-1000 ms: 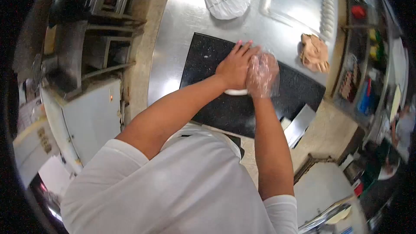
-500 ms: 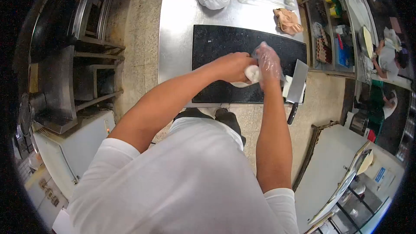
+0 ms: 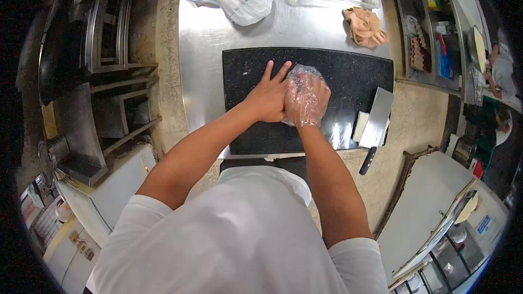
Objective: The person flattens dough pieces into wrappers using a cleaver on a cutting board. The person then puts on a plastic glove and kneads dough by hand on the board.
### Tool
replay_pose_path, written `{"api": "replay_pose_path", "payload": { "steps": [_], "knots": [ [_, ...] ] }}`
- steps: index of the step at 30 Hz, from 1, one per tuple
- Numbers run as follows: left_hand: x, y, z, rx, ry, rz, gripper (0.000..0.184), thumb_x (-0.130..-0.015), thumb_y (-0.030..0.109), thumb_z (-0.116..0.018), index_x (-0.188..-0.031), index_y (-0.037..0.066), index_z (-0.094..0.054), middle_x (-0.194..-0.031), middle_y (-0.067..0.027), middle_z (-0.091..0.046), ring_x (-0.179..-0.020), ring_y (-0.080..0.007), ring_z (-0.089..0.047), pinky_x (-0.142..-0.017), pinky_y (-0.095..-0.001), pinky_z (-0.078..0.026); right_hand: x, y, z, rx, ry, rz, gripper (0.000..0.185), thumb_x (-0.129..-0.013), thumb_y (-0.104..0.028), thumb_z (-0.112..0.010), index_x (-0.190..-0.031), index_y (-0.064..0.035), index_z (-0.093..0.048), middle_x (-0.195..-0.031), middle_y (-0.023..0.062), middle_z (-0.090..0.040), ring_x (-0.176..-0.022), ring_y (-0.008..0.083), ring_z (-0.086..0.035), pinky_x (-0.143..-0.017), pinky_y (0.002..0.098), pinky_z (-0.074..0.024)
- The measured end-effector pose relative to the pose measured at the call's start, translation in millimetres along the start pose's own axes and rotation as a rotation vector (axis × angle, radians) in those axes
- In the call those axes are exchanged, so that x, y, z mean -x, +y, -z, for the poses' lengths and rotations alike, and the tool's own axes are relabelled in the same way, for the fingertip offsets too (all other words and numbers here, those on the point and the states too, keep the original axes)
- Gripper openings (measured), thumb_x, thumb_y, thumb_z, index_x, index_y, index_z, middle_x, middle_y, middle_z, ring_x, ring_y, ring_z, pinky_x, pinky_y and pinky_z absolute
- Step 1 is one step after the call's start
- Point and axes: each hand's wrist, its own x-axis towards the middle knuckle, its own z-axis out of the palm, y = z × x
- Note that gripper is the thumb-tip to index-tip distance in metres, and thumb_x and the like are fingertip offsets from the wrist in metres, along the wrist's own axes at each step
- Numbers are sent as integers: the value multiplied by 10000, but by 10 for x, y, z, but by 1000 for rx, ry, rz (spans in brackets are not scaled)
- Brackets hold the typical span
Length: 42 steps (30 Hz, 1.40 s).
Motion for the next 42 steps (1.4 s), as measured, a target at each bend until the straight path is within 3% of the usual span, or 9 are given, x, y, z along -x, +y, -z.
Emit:
{"api": "replay_pose_path", "payload": {
  "steps": [7,13,16,17,19,23,27,39,42],
  "knots": [
    [-360,29,23,23,124,148,790,-816,393,-699,-1505,125,-422,-1570,-156,-379,-1529,-416,-137,-1199,-674,-39,-499,230,-22,-149,9,126,418,-941,-379,-539,-1174,-65,-685,-1171,165,-664,-1129,369,-590,-1011,503,-397],
    [-116,362,-97,55,233,223,694,-827,240,-718,-1456,97,-463,-1524,-192,-422,-1461,-382,-323,-1199,-592,-229,-445,261,150,-331,-186,314,389,-992,-364,-449,-1025,-64,-695,-1107,166,-696,-1020,371,-650,-930,495,-468],
    [-104,691,-42,249,2,227,581,-760,156,-742,-1309,58,-580,-1406,-226,-532,-1316,-412,-487,-1128,-429,-395,-190,465,308,-762,-386,235,420,-1007,-423,-450,-1196,-111,-657,-1181,208,-672,-1123,406,-617,-954,483,-477],
    [-132,878,-22,252,0,230,581,-760,156,-742,-1309,58,-580,-1406,-226,-532,-1316,-412,-487,-1128,-429,-395,-50,590,265,-798,-603,-28,489,-1005,-472,-461,-1281,-95,-607,-1206,236,-660,-1139,424,-610,-961,477,-475],
    [-203,1143,33,62,-195,396,624,-721,141,-763,-1312,67,-579,-1409,-235,-523,-1301,-410,-500,-1108,-408,-419,278,673,386,-925,-349,13,518,-986,-476,-499,-1328,-94,-572,-1180,266,-647,-1108,469,-604,-946,501,-468],
    [-76,1168,-580,-126,215,228,661,-811,341,-685,-1392,60,-541,-1483,-180,-487,-1419,-356,-395,-1167,-543,-318,462,760,164,-739,-204,118,564,-957,-450,-532,-1369,-65,-538,-1171,258,-628,-1057,464,-602,-906,529,-454],
    [-110,886,-596,-133,149,154,751,-839,488,-635,-1465,103,-481,-1551,-172,-417,-1473,-352,-323,-1238,-539,-149,390,754,21,-467,-15,376,581,-909,-401,-552,-1335,-8,-544,-1194,208,-603,-1048,377,-571,-860,507,-422],
    [-280,583,-523,-52,84,9,658,-825,451,-650,-1385,116,-565,-1484,-155,-494,-1421,-324,-407,-1246,-522,-143,292,734,-32,-341,47,268,518,-894,-444,-585,-1236,-56,-628,-1170,204,-635,-1045,386,-593,-875,526,-420],
    [-269,588,-547,2,226,-14,613,-830,397,-655,-1358,94,-588,-1488,-168,-484,-1419,-350,-399,-1244,-526,-147,209,697,54,-216,-183,173,414,-950,-378,-549,-1185,-60,-673,-1150,143,-678,-1064,333,-620,-890,448,-455]
  ]
}}
